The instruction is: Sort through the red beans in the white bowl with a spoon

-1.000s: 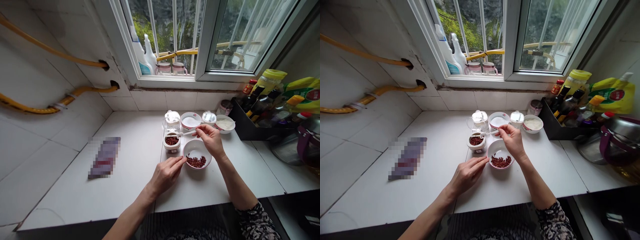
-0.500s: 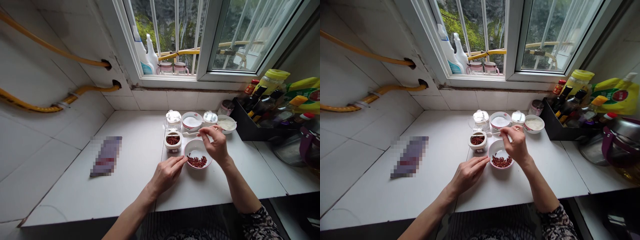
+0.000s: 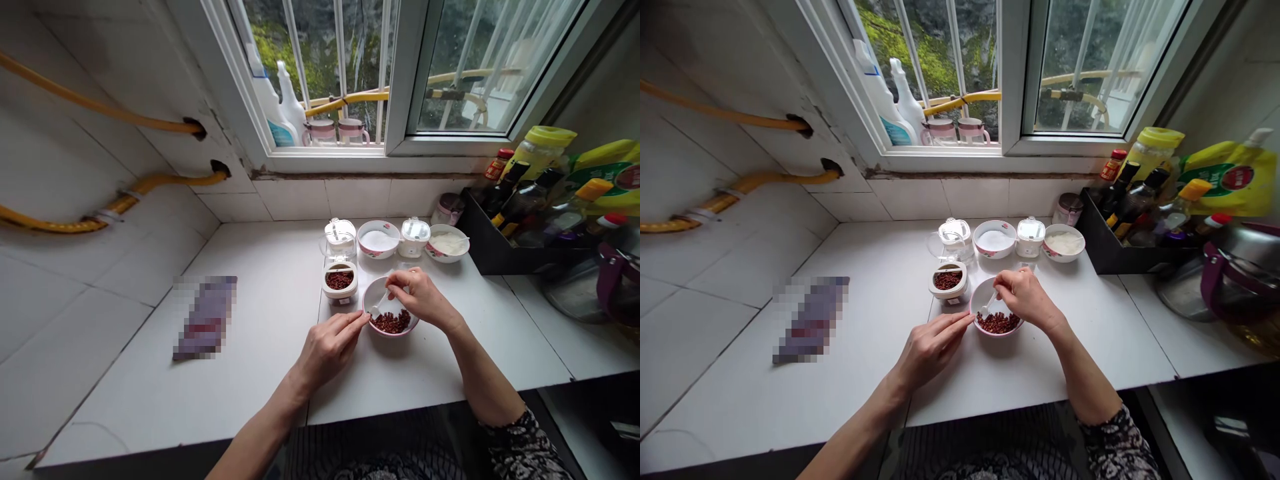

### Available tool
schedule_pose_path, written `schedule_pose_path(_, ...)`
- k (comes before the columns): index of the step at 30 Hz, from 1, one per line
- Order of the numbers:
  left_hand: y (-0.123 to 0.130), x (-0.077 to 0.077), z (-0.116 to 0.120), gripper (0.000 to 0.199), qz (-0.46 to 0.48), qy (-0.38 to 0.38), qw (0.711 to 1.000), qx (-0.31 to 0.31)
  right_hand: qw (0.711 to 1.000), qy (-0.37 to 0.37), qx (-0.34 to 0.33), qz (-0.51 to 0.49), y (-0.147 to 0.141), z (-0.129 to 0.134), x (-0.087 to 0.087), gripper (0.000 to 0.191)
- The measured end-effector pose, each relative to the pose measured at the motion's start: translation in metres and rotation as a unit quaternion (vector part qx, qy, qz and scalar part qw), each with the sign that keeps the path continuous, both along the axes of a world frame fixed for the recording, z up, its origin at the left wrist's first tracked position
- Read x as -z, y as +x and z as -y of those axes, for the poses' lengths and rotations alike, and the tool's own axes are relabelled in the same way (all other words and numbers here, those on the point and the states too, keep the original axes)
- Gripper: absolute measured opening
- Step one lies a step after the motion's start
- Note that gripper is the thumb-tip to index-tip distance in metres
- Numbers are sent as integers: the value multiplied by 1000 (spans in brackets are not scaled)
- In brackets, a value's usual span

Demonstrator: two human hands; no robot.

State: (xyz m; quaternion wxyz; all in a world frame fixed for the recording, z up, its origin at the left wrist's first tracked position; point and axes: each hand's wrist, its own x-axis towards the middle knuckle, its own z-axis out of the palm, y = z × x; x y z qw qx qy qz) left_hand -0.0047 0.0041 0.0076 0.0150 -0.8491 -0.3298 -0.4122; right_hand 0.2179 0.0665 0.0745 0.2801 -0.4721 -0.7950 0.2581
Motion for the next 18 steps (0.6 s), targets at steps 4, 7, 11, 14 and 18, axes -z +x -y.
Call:
schedule_pose_path(4, -1, 0, 0, 40, -4, -4, 1000, -1, 990, -104, 14, -91, 2, 0, 1, 15)
schedule_pose_path(7, -1, 1, 0, 41, -4, -6, 1000, 1, 979, -146, 41, -136, 6, -3, 3, 12)
schedule_pose_path(11, -1, 0, 0, 42, -1, -6, 1000, 1, 971, -166, 48, -168, 10, -7, 5, 14)
schedule_pose_path(14, -1, 0, 0, 42, -1, -5, 1000, 0, 973, -156, 51, -164, 13, -8, 4, 15)
schedule_pose_path(18, -1, -1, 0, 40, -1, -3, 1000, 1, 994, -68, 44, -78, 15, -5, 1, 14)
